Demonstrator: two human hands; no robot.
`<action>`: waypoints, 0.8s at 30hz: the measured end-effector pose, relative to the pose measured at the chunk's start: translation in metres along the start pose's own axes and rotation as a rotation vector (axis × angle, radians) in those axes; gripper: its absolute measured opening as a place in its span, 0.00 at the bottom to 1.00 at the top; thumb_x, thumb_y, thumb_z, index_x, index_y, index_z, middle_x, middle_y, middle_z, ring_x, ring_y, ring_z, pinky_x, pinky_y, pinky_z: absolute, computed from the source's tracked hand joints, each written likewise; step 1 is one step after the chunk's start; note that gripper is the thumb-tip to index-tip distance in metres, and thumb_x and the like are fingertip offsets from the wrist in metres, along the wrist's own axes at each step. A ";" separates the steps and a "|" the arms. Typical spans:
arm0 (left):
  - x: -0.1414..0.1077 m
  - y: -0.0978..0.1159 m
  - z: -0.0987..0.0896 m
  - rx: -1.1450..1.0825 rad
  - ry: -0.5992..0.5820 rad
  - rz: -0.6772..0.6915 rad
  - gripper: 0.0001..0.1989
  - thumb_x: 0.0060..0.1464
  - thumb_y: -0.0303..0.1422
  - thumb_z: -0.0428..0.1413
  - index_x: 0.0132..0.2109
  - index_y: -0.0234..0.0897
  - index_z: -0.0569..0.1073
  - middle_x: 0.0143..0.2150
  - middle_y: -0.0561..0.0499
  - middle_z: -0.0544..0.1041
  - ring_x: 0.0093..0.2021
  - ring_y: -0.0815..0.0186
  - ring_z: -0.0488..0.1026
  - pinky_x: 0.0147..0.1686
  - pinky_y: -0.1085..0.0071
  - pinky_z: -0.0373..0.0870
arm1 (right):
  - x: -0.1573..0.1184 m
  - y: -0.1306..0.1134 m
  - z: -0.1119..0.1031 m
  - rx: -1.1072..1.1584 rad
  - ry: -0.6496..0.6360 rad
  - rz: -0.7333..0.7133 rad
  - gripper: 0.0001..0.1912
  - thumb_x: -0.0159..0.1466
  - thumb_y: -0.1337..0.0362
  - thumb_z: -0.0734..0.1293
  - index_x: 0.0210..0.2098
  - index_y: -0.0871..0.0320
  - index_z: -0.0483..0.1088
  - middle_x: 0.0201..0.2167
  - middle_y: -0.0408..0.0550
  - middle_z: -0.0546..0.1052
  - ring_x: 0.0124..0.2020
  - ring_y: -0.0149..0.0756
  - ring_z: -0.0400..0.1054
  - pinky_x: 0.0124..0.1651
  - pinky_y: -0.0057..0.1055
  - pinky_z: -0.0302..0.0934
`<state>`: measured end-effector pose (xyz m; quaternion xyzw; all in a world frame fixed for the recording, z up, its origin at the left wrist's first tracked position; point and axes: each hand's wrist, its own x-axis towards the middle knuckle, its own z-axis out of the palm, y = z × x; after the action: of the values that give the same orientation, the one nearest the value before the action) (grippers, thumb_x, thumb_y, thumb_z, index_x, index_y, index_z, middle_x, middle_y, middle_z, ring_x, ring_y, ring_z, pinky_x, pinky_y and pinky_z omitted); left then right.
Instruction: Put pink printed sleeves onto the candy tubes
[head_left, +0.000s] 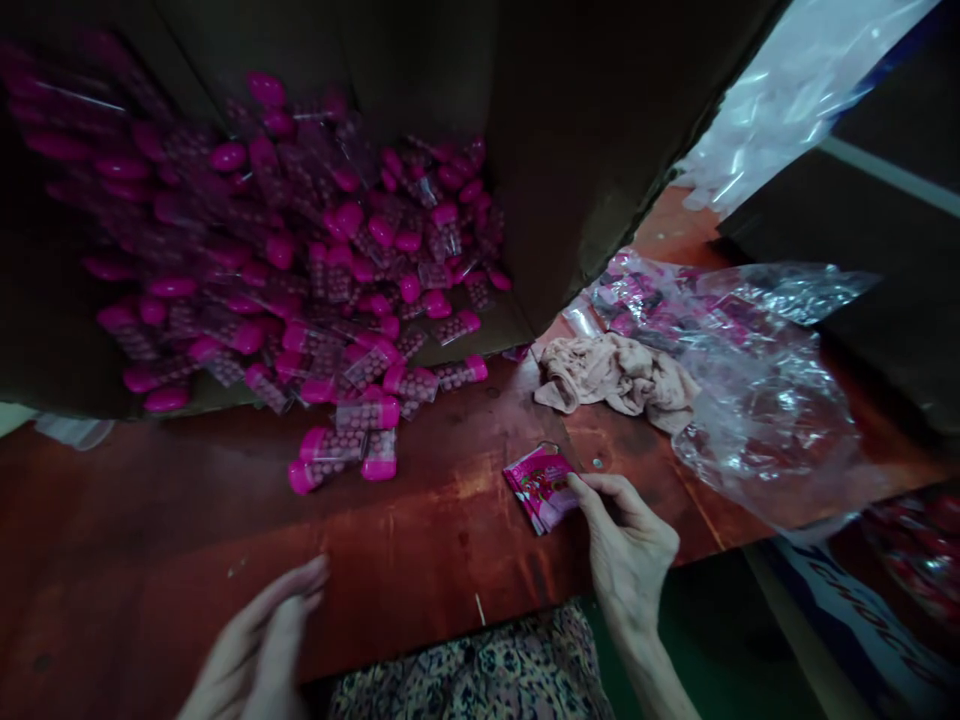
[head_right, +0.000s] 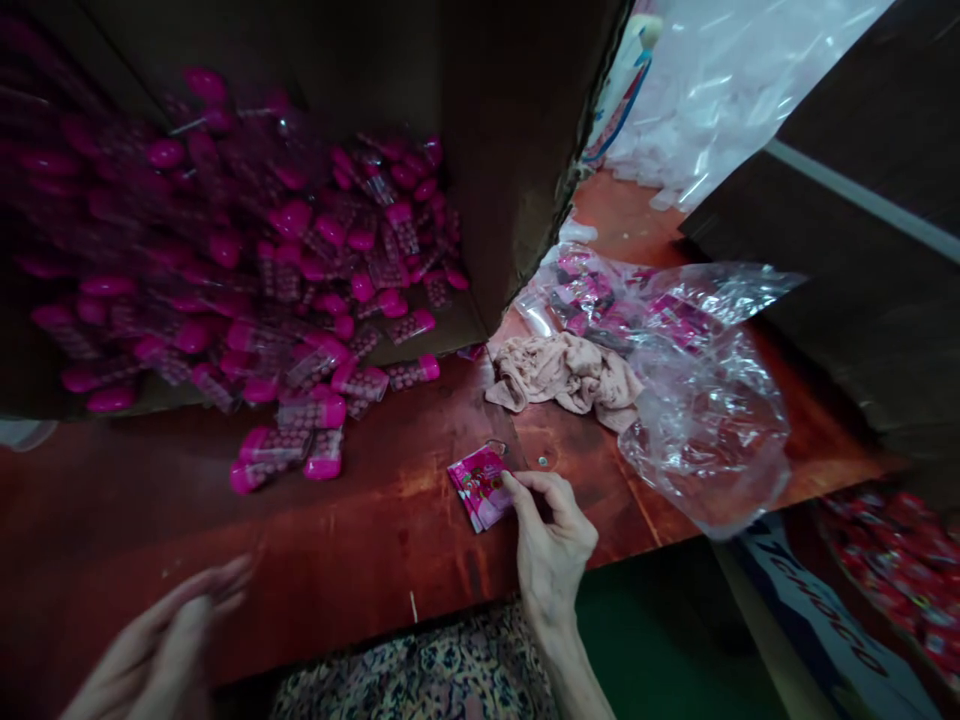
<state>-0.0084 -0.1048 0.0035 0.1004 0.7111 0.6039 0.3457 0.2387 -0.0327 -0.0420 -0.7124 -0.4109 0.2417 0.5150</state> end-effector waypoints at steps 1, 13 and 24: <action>-0.003 -0.004 0.017 0.108 -0.162 -0.062 0.10 0.42 0.30 0.64 0.37 0.38 0.78 0.39 0.51 0.81 0.40 0.66 0.74 0.44 0.77 0.67 | 0.001 -0.008 0.002 0.020 -0.011 0.009 0.09 0.55 0.60 0.70 0.24 0.59 0.72 0.22 0.41 0.71 0.25 0.33 0.66 0.31 0.30 0.62; -0.002 -0.005 0.072 -0.319 -0.478 -0.327 0.08 0.35 0.31 0.67 0.26 0.33 0.78 0.22 0.53 0.75 0.25 0.72 0.68 0.30 0.76 0.66 | -0.069 -0.067 0.055 0.197 -0.506 -0.081 0.02 0.55 0.67 0.70 0.29 0.57 0.73 0.26 0.44 0.73 0.29 0.34 0.69 0.32 0.27 0.64; 0.006 -0.010 0.038 -0.431 -0.407 -0.343 0.10 0.30 0.31 0.69 0.22 0.31 0.76 0.20 0.52 0.74 0.21 0.74 0.66 0.25 0.77 0.65 | -0.098 -0.062 0.072 0.167 -0.586 -0.414 0.11 0.63 0.70 0.62 0.24 0.58 0.65 0.20 0.40 0.64 0.23 0.29 0.60 0.25 0.24 0.56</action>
<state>0.0135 -0.0738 -0.0088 0.0226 0.4901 0.6409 0.5905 0.1091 -0.0680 -0.0173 -0.4701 -0.6552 0.3591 0.4699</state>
